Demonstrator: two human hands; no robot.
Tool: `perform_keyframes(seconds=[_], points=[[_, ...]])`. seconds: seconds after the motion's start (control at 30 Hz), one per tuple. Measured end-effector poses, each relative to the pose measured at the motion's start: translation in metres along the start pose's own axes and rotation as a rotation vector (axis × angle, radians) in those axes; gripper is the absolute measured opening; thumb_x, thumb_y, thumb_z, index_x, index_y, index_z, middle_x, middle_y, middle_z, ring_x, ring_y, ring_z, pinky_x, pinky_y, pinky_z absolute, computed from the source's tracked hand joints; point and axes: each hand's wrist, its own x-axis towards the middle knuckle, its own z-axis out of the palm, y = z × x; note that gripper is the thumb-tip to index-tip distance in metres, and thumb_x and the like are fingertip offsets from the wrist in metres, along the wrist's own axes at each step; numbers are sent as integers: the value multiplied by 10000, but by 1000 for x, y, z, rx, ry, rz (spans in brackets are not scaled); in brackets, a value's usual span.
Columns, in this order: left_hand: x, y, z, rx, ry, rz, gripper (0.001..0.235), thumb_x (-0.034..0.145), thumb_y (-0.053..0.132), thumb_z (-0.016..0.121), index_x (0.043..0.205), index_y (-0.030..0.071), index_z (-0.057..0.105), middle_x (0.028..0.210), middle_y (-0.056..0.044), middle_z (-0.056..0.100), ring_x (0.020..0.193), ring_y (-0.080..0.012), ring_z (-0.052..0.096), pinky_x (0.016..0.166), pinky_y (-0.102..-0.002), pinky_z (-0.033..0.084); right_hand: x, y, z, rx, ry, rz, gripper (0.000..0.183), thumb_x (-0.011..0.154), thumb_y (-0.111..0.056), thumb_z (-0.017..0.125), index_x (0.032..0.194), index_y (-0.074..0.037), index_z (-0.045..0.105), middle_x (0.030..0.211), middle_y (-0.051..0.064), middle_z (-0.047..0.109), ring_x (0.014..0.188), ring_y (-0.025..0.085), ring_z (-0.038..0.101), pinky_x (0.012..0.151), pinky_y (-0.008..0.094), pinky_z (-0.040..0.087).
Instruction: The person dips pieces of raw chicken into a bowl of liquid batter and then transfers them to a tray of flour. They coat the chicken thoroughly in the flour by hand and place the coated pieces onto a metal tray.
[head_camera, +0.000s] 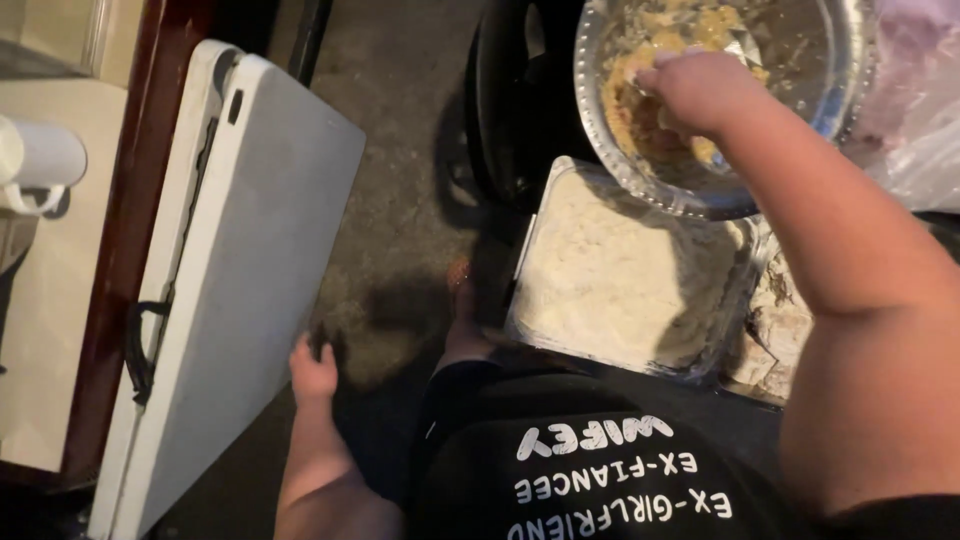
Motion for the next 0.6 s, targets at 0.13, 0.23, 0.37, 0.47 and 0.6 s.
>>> perform_keyframes(seconds=[0.13,0.23,0.37,0.47,0.6], points=[[-20,-7,-5,68,-222,-179,572,983,306,578,1533,208,456,1563,-185,421,1382,-400,489,1161,-535,382,-9,0,18,-60,60,-14,631,852,-41,552,1469,-171,567,1155,83,701,1030,333,694,588,451,622],[-19,39,-10,46,-258,-165,555,1041,284,530,1575,185,413,1594,-141,412,1424,-360,458,1177,-526,379,-3,9,44,-77,104,-20,316,838,-94,557,1147,-122,620,906,84,659,829,323,688,462,427,497],[-16,102,-9,-16,-281,-41,495,1059,186,529,1547,152,456,1503,-153,486,1267,-311,596,1102,-477,460,-13,1,39,-128,123,-39,204,939,-119,565,1126,-132,644,794,49,670,724,260,672,507,377,533],[-5,120,12,-57,-285,156,490,1021,80,524,1506,155,517,1466,-144,528,1279,-337,581,1070,-464,470,-13,-3,38,-102,46,-9,87,1027,-160,582,1077,-147,653,747,-18,591,707,141,642,529,251,599],[0,125,32,-10,-329,254,472,1001,211,567,1472,215,538,1473,-102,517,1136,-298,648,1004,-450,480,0,7,57,55,158,10,212,956,-188,587,1133,-90,647,815,110,676,775,302,667,581,407,542]])
